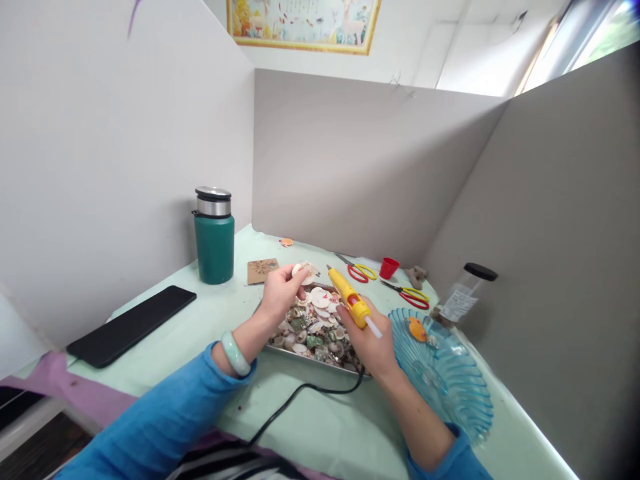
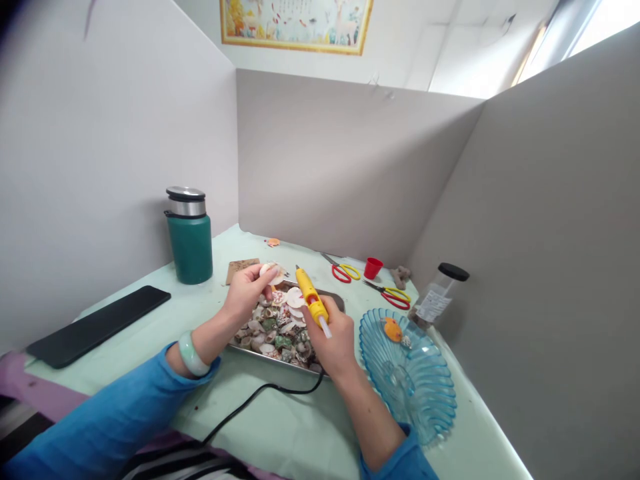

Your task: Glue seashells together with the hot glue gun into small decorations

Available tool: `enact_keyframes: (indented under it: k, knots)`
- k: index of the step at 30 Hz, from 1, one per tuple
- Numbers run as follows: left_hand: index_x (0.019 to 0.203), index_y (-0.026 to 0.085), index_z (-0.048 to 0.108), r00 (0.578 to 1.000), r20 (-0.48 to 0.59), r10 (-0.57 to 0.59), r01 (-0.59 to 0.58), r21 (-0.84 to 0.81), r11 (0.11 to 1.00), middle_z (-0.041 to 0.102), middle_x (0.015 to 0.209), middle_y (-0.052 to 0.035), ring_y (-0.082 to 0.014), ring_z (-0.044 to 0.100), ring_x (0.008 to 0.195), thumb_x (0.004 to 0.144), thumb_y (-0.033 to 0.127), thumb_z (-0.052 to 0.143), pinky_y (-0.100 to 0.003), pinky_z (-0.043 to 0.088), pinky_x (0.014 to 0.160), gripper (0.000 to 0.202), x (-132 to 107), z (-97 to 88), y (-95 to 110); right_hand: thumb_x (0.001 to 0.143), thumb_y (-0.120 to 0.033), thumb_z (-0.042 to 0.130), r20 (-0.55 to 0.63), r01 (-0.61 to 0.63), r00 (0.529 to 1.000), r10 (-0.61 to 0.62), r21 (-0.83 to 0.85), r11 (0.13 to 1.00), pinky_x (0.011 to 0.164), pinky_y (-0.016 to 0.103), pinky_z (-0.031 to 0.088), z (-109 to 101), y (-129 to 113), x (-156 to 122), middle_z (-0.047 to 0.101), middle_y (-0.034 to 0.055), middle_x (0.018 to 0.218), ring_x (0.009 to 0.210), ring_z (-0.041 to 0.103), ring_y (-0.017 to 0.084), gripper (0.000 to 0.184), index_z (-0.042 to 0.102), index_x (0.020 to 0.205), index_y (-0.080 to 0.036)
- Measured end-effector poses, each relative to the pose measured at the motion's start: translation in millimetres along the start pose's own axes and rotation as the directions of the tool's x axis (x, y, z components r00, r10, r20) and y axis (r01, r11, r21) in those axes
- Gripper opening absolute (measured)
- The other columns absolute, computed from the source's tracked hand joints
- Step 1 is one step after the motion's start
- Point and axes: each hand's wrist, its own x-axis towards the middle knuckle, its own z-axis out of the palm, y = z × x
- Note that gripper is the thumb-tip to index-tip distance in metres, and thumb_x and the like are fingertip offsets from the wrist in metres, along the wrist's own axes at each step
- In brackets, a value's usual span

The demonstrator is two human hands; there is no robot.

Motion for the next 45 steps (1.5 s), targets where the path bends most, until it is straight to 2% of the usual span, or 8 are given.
enact_keyframes:
  k: [3, 7, 15, 18, 23, 33, 38, 45]
  knots:
    - [0.066, 0.015, 0.055, 0.996, -0.092, 0.019, -0.020, -0.013, 1.000, 0.047, 0.040, 0.0048, -0.0072, 0.042, 0.040, 0.078, 0.042, 0.056, -0.019, 0.034, 0.047, 0.030, 1, -1.1, 0, 0.083, -0.045, 0.050, 0.109, -0.010, 0.994, 0.030, -0.185, 0.983, 0.056, 0.025, 0.039, 2, 4, 2, 0.067, 0.0020, 0.075, 0.063, 0.059, 0.018, 0.031, 0.059, 0.102, -0.022]
    - [0.064, 0.016, 0.052, 0.998, -0.055, 0.020, -0.023, -0.061, 0.998, 0.045, 0.039, 0.0055, -0.0070, 0.041, 0.039, 0.077, 0.042, 0.057, -0.019, 0.034, 0.046, 0.030, -1, -0.1, 4, 0.081, -0.039, 0.055, 0.244, 0.076, 0.969, 0.030, -0.414, 0.907, 0.058, 0.026, 0.035, 6, 6, 2, 0.069, 0.0033, 0.085, 0.073, 0.063, 0.021, 0.028, 0.059, 0.105, -0.026]
    - [0.062, 0.016, 0.050, 0.999, 0.051, -0.001, 0.005, -0.065, 0.998, 0.044, 0.039, 0.0062, -0.0064, 0.040, 0.039, 0.076, 0.041, 0.059, -0.019, 0.033, 0.048, 0.030, -4, 1.7, 7, 0.071, -0.054, 0.063, 0.414, 0.155, 0.910, 0.021, -0.385, 0.910, 0.065, 0.028, 0.038, 0, 6, 3, 0.065, 0.0052, 0.091, 0.084, 0.059, 0.022, 0.041, 0.064, 0.099, -0.024]
    - [0.061, 0.016, 0.051, 0.991, 0.131, -0.014, 0.024, -0.074, 0.997, 0.046, 0.039, 0.0058, -0.0065, 0.041, 0.040, 0.076, 0.040, 0.060, -0.020, 0.034, 0.049, 0.030, -6, 2.6, 9, 0.074, -0.054, 0.059, 0.354, 0.119, 0.935, -0.021, -0.258, 0.959, 0.067, 0.028, 0.040, -8, 4, 9, 0.063, 0.0048, 0.088, 0.080, 0.058, 0.020, 0.039, 0.065, 0.097, -0.023]
    - [0.069, 0.014, 0.059, 0.964, 0.263, -0.027, 0.041, -0.047, 0.998, 0.048, 0.042, 0.0049, -0.0068, 0.043, 0.042, 0.078, 0.040, 0.058, -0.019, 0.033, 0.049, 0.027, -9, 3.9, 10, 0.080, -0.044, 0.056, 0.079, -0.011, 0.997, 0.008, 0.038, 0.999, 0.066, 0.026, 0.043, -9, -5, 13, 0.062, 0.0024, 0.082, 0.069, 0.056, 0.015, 0.028, 0.063, 0.093, -0.020]
    - [0.087, 0.013, 0.065, 0.879, 0.475, -0.050, 0.056, 0.001, 0.998, 0.056, 0.058, 0.0008, -0.0076, 0.048, 0.045, 0.078, 0.042, 0.059, -0.020, 0.037, 0.047, 0.031, -13, 5.9, 13, 0.085, -0.032, 0.052, -0.023, 0.041, 0.999, -0.038, 0.154, 0.987, 0.060, 0.024, 0.041, -4, -13, 5, 0.060, 0.0004, 0.072, 0.061, 0.051, 0.013, 0.019, 0.062, 0.075, -0.018]
    - [0.100, 0.015, 0.056, 0.881, 0.471, -0.055, 0.105, -0.080, 0.991, 0.061, 0.070, -0.0004, -0.0075, 0.051, 0.043, 0.075, 0.042, 0.062, -0.020, 0.039, 0.045, 0.037, -13, 6.6, 13, 0.085, -0.032, 0.052, -0.035, 0.030, 0.999, -0.024, 0.178, 0.984, 0.061, 0.024, 0.042, -4, -14, 5, 0.062, 0.0010, 0.073, 0.063, 0.053, 0.013, 0.019, 0.061, 0.076, -0.018]
    - [0.089, 0.015, 0.057, 0.914, 0.399, -0.067, 0.121, -0.111, 0.986, 0.041, 0.037, 0.0083, -0.0075, 0.042, 0.033, 0.081, 0.043, 0.054, -0.020, 0.040, 0.045, 0.030, -11, 5.6, 11, 0.085, -0.035, 0.050, -0.045, -0.001, 0.999, 0.010, 0.184, 0.983, 0.062, 0.026, 0.042, -2, -9, 4, 0.061, 0.0019, 0.072, 0.064, 0.053, 0.014, 0.023, 0.060, 0.076, -0.018]
